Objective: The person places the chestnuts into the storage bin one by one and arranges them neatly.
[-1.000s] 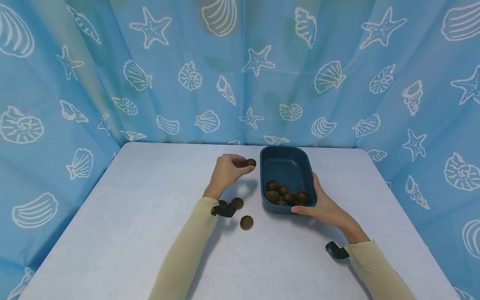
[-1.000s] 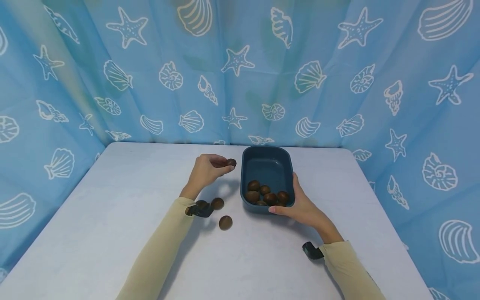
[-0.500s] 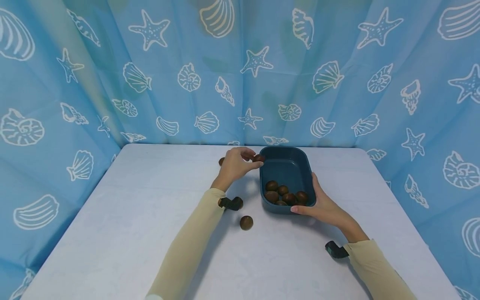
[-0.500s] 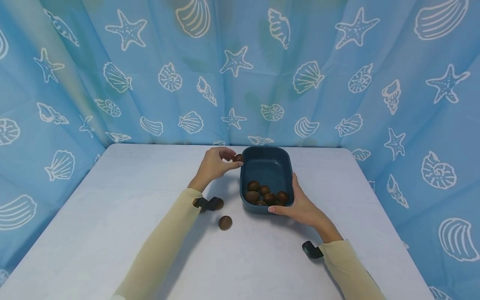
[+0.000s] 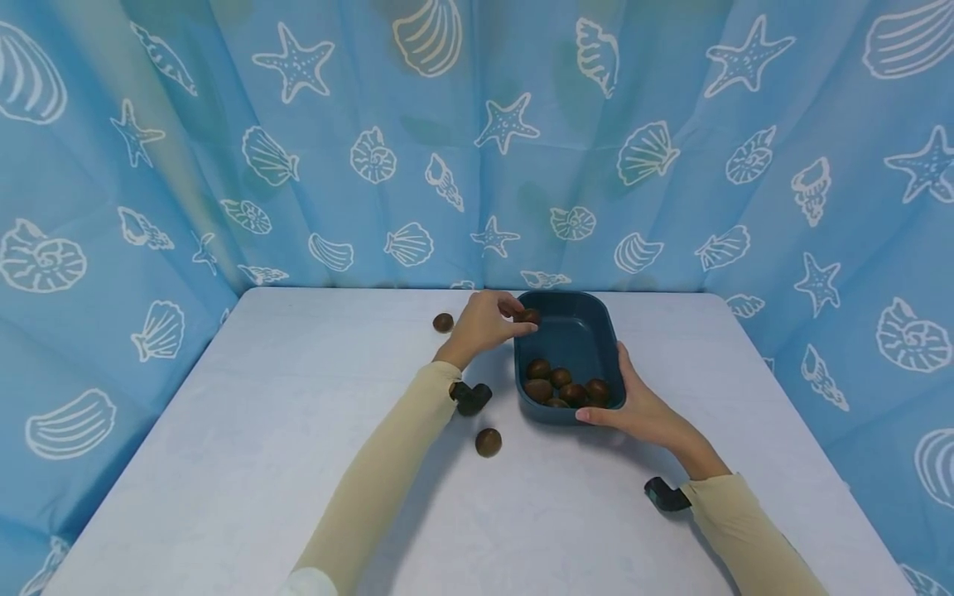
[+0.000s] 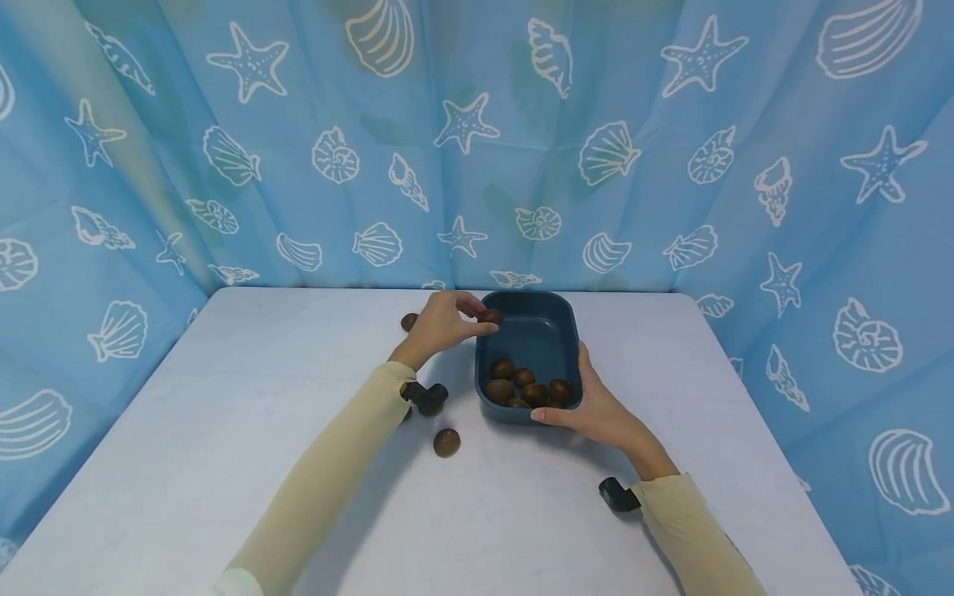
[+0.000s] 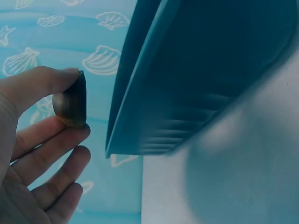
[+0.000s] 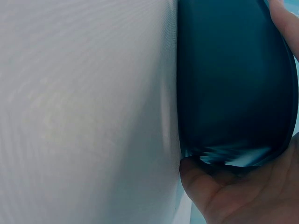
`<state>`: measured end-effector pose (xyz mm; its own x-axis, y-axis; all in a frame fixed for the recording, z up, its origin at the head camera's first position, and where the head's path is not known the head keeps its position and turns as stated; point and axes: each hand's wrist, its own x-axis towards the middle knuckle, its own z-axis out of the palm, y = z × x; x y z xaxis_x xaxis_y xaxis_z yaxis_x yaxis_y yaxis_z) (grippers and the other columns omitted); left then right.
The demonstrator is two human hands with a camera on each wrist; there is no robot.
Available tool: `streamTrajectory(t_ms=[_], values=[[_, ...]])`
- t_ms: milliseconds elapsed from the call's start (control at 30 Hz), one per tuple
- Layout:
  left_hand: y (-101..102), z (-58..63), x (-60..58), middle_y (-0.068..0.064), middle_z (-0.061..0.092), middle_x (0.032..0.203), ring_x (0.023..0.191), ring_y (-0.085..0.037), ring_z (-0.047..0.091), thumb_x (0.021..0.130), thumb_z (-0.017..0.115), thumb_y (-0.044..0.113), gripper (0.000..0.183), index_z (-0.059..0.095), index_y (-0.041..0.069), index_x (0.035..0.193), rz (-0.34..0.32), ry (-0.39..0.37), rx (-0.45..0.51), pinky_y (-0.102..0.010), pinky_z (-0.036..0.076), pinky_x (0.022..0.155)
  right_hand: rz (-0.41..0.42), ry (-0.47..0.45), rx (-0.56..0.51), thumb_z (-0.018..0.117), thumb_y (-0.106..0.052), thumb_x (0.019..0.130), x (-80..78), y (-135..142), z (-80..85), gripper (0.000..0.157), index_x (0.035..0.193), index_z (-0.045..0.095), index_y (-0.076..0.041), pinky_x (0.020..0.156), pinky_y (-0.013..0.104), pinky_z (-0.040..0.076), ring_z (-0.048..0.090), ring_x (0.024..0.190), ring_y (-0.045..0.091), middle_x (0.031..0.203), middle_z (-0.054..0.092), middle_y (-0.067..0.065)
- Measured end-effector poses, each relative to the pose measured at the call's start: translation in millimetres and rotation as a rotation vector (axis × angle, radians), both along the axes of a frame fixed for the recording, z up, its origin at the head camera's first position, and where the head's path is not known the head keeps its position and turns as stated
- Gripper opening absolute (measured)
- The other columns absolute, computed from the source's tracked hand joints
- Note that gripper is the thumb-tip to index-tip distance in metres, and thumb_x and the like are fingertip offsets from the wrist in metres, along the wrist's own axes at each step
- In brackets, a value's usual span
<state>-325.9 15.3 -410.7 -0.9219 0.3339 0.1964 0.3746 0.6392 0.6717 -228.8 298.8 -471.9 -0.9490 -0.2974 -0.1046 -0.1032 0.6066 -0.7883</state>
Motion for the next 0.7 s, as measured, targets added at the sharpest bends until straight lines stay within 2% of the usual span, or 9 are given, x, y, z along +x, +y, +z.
streamTrajectory(t_ms=[167, 300, 700], values=[[8.4, -4.4, -7.1, -0.005, 0.076, 0.107, 0.1, -0.019, 0.071, 0.087, 0.084, 0.036, 0.036, 0.076, 0.01, 0.111, -0.057, -0.013, -0.027, -0.035, 0.059, 0.086, 0.001, -0.015, 0.021, 0.081, -0.051, 0.085, 0.3, 0.7, 1.6, 0.135, 0.161, -0.027, -0.025, 0.116, 0.079, 0.022, 0.007, 0.158, 0.053, 0.175, -0.01, 0.018], [14.5, -7.0, -8.1, -0.004, 0.075, 0.107, 0.099, -0.018, 0.07, 0.087, 0.084, 0.034, 0.034, 0.076, 0.01, 0.11, -0.087, -0.018, -0.056, -0.034, 0.059, 0.088, -0.002, -0.03, 0.028, 0.08, -0.052, 0.085, 0.1, 0.9, 1.5, 0.135, 0.161, -0.028, -0.023, 0.117, 0.078, 0.021, 0.005, 0.158, 0.054, 0.174, -0.011, 0.019], [29.6, -15.1, -9.8, -0.004, 0.074, 0.114, 0.101, -0.017, 0.068, 0.089, 0.082, 0.032, 0.036, 0.075, 0.01, 0.116, -0.117, -0.016, -0.209, -0.032, 0.058, 0.091, 0.001, -0.025, 0.014, 0.082, -0.049, 0.084, 3.6, 0.7, 6.3, 0.136, 0.161, -0.027, -0.026, 0.116, 0.079, 0.023, 0.006, 0.158, 0.054, 0.175, -0.01, 0.018]])
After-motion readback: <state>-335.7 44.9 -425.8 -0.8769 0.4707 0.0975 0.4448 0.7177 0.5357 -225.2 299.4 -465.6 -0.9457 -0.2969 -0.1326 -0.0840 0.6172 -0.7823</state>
